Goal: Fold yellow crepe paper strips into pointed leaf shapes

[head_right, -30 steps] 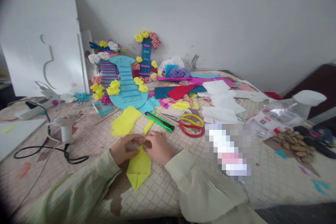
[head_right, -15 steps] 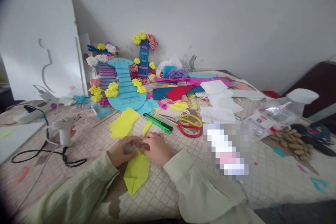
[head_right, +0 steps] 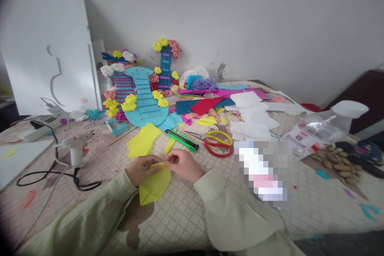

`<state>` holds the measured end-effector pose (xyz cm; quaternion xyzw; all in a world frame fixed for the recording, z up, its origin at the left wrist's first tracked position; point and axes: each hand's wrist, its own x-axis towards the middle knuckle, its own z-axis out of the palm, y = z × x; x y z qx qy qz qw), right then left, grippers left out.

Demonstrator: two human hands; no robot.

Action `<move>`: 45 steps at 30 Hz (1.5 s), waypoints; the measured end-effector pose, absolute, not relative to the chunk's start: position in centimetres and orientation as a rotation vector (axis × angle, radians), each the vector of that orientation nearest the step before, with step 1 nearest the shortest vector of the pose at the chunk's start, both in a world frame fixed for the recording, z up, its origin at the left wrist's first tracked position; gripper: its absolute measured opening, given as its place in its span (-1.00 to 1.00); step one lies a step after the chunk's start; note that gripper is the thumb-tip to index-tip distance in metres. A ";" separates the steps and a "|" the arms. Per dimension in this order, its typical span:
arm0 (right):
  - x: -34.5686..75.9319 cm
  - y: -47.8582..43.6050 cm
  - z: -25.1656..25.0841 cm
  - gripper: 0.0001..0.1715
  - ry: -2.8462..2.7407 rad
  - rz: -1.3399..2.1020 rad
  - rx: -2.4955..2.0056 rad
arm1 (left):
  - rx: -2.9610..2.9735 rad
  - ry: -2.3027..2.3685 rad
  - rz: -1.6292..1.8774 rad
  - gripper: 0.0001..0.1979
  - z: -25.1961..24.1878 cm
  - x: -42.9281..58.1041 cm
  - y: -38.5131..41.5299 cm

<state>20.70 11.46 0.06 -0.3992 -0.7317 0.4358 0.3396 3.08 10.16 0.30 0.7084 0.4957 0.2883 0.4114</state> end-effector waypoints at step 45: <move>21.7 12.5 1.1 -0.77 -1.712 1.566 -1.173 | 1.132 1.086 0.579 -0.69 1.4 3.4 11.2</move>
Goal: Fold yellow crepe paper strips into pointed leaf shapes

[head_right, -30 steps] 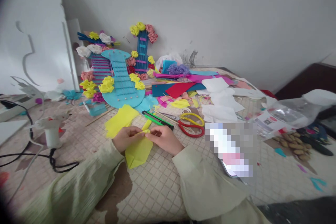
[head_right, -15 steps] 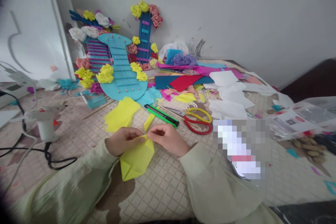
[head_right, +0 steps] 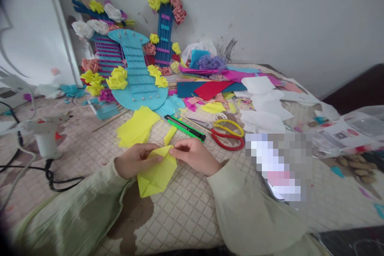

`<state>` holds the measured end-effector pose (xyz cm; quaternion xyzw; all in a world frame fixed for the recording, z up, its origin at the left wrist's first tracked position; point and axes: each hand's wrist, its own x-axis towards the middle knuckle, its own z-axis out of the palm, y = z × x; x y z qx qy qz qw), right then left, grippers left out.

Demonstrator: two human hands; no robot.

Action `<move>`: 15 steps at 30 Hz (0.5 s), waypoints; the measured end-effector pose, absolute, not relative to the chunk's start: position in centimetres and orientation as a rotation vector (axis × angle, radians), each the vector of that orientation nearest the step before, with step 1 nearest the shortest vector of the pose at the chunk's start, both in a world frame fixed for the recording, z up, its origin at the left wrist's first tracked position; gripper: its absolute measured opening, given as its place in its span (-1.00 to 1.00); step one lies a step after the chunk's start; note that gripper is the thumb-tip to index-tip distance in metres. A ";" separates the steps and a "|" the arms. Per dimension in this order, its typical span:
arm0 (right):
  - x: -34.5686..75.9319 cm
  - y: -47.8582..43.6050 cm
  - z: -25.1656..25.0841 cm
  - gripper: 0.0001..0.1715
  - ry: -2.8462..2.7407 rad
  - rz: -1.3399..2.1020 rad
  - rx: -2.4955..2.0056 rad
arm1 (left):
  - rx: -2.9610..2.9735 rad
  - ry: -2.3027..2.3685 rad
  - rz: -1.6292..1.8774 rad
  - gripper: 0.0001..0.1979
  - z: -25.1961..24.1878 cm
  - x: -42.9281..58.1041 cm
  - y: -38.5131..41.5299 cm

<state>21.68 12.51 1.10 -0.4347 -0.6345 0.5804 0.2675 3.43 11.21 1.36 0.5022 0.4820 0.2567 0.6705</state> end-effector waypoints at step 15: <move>23.3 12.8 1.1 -0.83 -2.248 0.409 -0.948 | 1.078 1.094 0.553 -0.65 0.6 1.3 13.6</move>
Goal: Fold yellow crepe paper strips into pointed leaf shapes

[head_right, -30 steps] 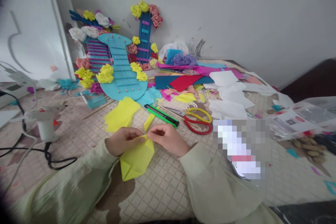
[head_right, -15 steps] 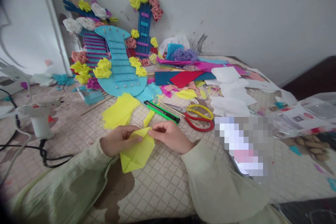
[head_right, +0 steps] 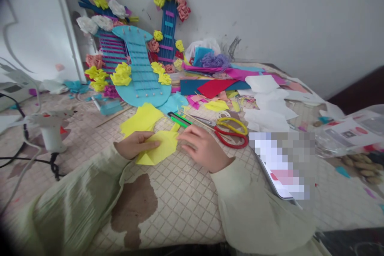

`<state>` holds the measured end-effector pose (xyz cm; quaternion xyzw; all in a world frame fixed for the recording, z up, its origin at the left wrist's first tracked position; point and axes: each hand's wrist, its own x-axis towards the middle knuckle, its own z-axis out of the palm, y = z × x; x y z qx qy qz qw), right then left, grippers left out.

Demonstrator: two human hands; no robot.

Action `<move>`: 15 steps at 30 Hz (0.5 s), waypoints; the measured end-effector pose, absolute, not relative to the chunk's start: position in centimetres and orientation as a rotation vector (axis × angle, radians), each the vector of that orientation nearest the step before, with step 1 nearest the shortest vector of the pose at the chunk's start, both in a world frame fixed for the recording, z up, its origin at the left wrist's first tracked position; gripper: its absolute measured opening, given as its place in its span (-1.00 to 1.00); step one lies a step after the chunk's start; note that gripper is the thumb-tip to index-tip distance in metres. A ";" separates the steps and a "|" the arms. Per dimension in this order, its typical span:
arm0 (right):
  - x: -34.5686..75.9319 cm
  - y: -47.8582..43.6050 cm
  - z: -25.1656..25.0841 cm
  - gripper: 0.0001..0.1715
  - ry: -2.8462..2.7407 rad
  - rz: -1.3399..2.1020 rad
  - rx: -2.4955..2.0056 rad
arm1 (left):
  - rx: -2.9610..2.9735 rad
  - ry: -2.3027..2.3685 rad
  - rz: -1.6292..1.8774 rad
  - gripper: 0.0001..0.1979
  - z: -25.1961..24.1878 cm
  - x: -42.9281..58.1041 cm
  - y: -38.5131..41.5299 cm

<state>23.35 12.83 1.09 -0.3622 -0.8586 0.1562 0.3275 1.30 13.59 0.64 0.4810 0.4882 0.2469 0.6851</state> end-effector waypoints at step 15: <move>22.9 12.2 1.0 -0.83 -2.460 0.060 -0.815 | 1.124 1.051 0.549 -0.69 0.8 1.5 13.5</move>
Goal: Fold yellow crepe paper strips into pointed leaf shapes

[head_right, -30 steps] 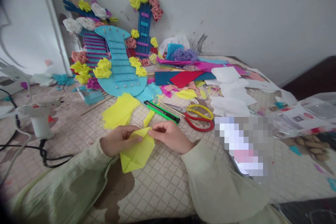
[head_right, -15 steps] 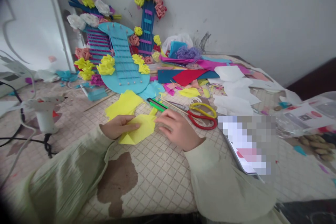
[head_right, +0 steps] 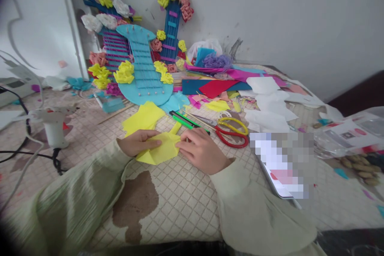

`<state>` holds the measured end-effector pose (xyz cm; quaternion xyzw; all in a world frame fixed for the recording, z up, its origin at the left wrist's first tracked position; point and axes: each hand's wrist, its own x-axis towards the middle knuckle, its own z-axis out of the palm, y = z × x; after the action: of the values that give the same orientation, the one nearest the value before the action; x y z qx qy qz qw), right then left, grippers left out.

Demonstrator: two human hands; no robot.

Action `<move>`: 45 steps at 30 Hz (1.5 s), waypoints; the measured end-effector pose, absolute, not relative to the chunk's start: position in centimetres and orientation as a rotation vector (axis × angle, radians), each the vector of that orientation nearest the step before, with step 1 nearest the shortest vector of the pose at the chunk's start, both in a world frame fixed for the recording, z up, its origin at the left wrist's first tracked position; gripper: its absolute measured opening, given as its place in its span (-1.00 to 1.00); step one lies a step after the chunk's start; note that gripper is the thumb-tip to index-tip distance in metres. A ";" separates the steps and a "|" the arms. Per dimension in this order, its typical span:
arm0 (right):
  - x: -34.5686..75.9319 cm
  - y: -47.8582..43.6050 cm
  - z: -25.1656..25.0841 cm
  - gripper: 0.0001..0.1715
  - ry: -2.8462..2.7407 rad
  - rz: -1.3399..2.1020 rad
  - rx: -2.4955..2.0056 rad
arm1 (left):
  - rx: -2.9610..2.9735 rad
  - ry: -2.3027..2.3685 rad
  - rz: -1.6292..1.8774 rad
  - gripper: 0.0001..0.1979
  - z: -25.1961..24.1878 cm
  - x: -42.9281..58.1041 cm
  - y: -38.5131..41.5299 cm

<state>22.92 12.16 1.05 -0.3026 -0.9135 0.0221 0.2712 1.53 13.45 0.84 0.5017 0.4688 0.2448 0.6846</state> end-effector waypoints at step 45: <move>23.4 10.4 0.2 -0.86 -2.311 -0.098 -0.899 | 3.098 0.853 1.102 -0.89 0.8 -0.2 11.2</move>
<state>23.38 10.38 0.21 -0.3427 -0.8811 -0.0374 0.3238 -0.18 11.17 0.77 0.9046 0.2490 0.3217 -0.1272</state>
